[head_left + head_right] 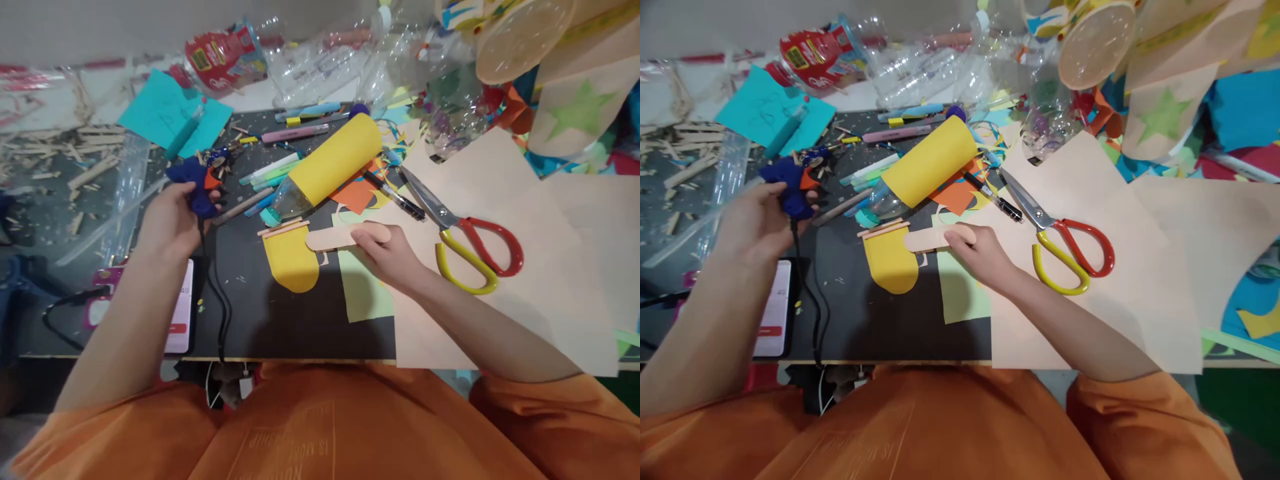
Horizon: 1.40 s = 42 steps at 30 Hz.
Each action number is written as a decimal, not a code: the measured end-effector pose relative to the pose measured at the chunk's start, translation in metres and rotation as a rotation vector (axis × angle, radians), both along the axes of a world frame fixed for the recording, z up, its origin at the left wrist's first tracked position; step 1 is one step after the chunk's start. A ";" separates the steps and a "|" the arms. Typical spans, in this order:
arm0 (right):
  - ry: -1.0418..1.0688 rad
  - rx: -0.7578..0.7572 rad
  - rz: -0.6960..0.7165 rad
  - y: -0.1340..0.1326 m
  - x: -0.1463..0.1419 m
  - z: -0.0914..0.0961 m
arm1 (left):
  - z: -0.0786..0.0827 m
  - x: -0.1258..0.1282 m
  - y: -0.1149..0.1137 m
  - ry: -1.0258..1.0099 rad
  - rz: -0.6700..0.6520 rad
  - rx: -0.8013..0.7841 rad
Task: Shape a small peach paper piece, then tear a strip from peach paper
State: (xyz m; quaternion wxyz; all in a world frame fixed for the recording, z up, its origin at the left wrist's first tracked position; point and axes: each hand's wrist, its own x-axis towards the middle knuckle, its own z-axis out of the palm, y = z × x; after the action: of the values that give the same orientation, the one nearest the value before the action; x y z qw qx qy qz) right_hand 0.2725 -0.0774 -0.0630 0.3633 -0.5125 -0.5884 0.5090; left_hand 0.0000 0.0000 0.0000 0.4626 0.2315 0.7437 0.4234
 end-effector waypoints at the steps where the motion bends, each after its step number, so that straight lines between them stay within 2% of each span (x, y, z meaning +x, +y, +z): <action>1: 0.009 -0.008 -0.004 0.000 0.000 0.001 | 0.000 0.000 0.001 -0.013 0.006 0.018; 4: 0.066 -0.057 -0.017 0.000 -0.001 0.001 | -0.004 -0.012 0.005 -0.017 0.025 0.096; 6: 0.166 -0.110 -0.033 0.000 -0.001 -0.002 | -0.011 -0.027 0.008 -0.032 -0.011 0.161; 10: 0.350 -0.165 -0.063 -0.001 -0.002 -0.010 | -0.026 -0.046 0.005 -0.126 0.128 0.254; 12: 0.381 -0.165 -0.072 -0.001 -0.001 -0.013 | -0.030 -0.036 -0.005 -0.103 0.168 0.398; 13: 0.384 -0.160 -0.075 -0.001 -0.001 -0.013 | -0.031 -0.025 -0.012 -0.071 0.167 0.541; 15: 0.375 -0.151 -0.084 0.000 -0.002 -0.012 | -0.033 0.003 -0.028 -0.093 0.030 0.719; 18: 0.368 -0.157 -0.132 0.001 -0.003 -0.007 | -0.032 0.048 -0.052 -0.221 -0.102 0.634; 21: 0.417 -0.167 -0.198 0.002 -0.005 -0.002 | -0.027 0.077 -0.071 -0.321 -0.151 0.508; 24: 0.435 -0.172 -0.269 0.002 -0.005 0.001 | -0.025 0.090 -0.081 -0.466 -0.257 0.314; 27: 0.445 -0.175 -0.294 0.000 -0.006 0.000 | -0.032 0.098 -0.083 -0.649 -0.529 -0.003; 28: 0.455 -0.175 -0.281 -0.001 -0.006 -0.001 | -0.035 0.100 -0.082 -0.688 -0.600 -0.061; 30: 0.479 -0.167 -0.229 -0.004 -0.006 -0.004 | -0.043 0.103 -0.081 -0.711 -0.667 -0.061; 32: 0.465 -0.153 -0.153 -0.008 -0.006 -0.008 | -0.050 0.104 -0.081 -0.697 -0.646 0.021; 36: 0.313 -0.149 -0.055 -0.012 -0.006 -0.009 | -0.053 0.104 -0.082 -0.589 -0.507 0.145; 39: 0.292 -0.177 -0.103 -0.011 -0.007 -0.006 | -0.053 0.101 -0.081 -0.493 -0.429 0.166; 42: 0.329 -0.178 -0.218 -0.007 -0.008 -0.003 | -0.054 0.098 -0.078 -0.412 -0.368 0.191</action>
State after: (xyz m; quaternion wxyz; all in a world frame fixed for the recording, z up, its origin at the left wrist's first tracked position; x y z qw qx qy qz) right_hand 0.2649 -0.0839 -0.0657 0.4608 -0.5129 -0.4151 0.5935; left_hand 0.0975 -0.0782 -0.0542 0.6492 0.3140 0.5362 0.4387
